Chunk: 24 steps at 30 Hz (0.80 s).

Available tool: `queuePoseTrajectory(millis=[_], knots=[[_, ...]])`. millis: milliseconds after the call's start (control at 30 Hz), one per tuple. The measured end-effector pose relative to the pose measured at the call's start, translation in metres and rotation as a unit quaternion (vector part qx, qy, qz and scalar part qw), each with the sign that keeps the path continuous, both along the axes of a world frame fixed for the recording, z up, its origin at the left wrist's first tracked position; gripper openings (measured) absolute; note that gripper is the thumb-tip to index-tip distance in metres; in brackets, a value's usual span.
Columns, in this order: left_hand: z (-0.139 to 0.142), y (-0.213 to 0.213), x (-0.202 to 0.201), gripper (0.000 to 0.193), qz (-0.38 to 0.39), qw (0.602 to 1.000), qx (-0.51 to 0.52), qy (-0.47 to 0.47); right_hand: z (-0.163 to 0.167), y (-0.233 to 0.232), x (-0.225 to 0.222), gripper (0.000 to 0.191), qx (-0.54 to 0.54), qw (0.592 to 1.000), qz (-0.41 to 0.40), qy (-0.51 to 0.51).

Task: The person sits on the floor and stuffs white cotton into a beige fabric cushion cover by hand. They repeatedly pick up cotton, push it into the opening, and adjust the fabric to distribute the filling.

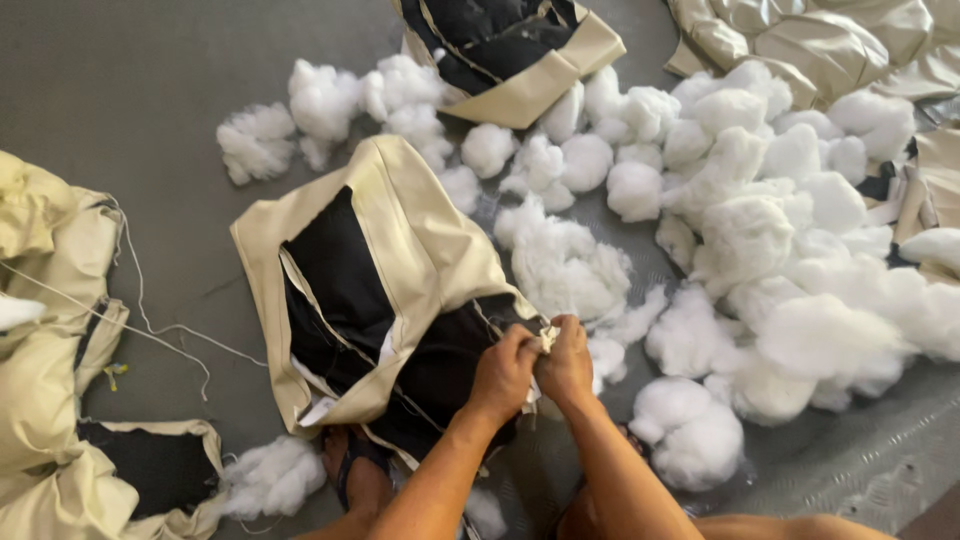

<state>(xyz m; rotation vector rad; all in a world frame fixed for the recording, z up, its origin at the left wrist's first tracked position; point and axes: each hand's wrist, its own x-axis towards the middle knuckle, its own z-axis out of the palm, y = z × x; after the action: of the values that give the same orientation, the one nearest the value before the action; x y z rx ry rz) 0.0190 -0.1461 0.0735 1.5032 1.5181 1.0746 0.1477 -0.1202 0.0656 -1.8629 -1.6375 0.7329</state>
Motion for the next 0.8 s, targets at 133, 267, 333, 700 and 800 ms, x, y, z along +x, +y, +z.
queuePoseTrajectory(millis=[133,267,333,700,800], knots=[[0.008,0.013,-0.036,0.019,0.119,0.993,-0.021,-0.006,0.027,0.031,0.031,0.057,-0.176,0.959,0.069,0.212],[0.044,0.024,-0.045,0.054,-0.019,0.98,-0.184,-0.068,0.052,0.065,0.057,0.022,-0.07,0.765,-0.143,0.625],[0.059,0.019,-0.035,0.072,-0.122,0.967,-0.224,-0.02,0.051,0.073,0.053,0.027,-0.123,0.665,-0.135,0.724],[0.004,0.005,-0.016,0.029,-0.072,0.976,-0.194,-0.069,0.04,0.026,-0.008,0.026,-0.053,0.884,-0.054,0.462],[0.007,0.01,-0.017,0.022,-0.051,0.985,-0.157,0.06,0.054,0.022,0.004,0.039,-0.04,0.975,0.118,0.185]])
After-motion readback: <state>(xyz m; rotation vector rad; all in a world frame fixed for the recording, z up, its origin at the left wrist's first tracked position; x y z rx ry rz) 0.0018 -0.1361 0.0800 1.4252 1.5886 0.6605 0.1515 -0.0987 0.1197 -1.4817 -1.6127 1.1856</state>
